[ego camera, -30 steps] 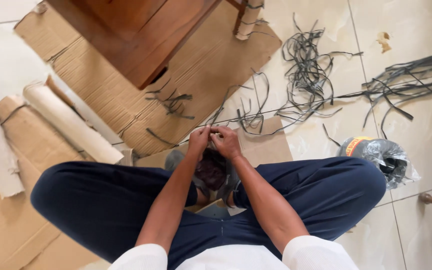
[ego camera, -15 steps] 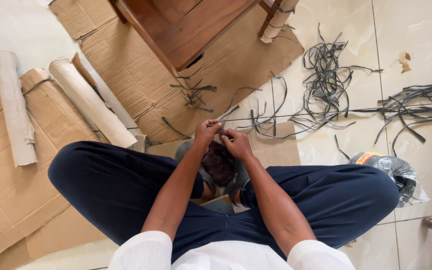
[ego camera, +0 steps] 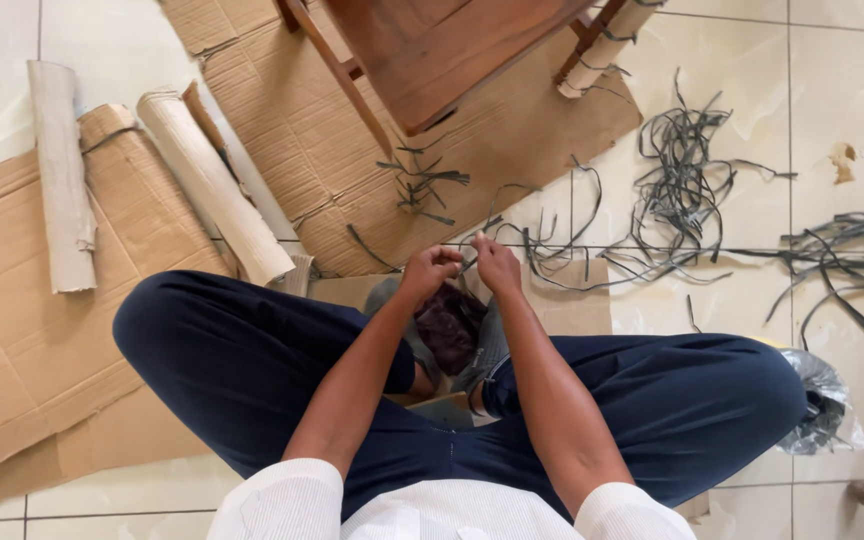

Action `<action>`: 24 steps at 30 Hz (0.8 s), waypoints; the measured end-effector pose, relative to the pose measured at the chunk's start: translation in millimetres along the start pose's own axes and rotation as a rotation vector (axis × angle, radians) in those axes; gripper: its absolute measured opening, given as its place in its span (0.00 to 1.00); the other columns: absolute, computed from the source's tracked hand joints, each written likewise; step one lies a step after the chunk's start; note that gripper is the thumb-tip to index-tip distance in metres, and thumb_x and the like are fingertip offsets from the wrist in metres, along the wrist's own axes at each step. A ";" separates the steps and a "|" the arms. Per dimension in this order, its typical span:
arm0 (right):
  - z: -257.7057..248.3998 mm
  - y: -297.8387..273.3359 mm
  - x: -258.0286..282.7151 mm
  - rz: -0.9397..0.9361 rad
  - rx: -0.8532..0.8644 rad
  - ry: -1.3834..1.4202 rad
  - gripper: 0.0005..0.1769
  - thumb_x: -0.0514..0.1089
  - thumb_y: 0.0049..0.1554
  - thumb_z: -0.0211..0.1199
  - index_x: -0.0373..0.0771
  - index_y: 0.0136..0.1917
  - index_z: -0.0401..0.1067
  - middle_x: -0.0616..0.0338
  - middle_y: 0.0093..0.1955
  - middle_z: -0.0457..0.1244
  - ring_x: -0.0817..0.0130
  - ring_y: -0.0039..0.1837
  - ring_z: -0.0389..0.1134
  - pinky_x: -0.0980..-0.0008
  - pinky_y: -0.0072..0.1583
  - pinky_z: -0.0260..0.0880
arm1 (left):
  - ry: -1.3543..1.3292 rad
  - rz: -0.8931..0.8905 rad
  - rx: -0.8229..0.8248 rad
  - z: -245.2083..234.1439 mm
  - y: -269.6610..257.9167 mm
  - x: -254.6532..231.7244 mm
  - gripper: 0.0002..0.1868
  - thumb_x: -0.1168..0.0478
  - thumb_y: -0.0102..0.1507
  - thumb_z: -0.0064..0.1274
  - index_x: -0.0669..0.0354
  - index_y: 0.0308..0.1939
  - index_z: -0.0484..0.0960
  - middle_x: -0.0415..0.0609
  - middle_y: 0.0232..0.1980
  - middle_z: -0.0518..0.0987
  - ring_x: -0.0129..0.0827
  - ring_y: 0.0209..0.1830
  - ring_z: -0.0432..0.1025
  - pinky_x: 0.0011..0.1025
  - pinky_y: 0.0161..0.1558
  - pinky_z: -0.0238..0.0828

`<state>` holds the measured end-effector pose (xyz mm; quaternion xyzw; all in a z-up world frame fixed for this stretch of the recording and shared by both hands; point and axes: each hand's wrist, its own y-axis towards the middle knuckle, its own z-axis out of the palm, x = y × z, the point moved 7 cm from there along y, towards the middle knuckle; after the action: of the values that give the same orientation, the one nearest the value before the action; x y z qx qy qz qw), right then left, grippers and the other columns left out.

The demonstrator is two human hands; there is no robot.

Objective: Wrap cardboard protection around wooden chair legs and secure them using plastic ties.

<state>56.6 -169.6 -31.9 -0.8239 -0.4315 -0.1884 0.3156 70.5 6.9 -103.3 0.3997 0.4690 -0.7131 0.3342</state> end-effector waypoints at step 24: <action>52.9 5.8 -12.6 0.343 0.169 0.904 0.15 0.48 0.66 0.50 0.38 0.58 0.72 0.69 0.33 0.55 0.80 0.29 0.51 0.76 0.30 0.51 | -0.494 -0.310 -0.158 -16.2 -17.9 -88.1 0.17 0.43 0.68 0.50 0.49 0.46 0.83 0.40 0.48 0.86 0.27 0.48 0.79 0.29 0.45 0.72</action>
<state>56.4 -143.4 -79.9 -0.6902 -0.1230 -0.4370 0.5635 99.7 37.1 -22.1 0.1104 0.4831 -0.7925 0.3555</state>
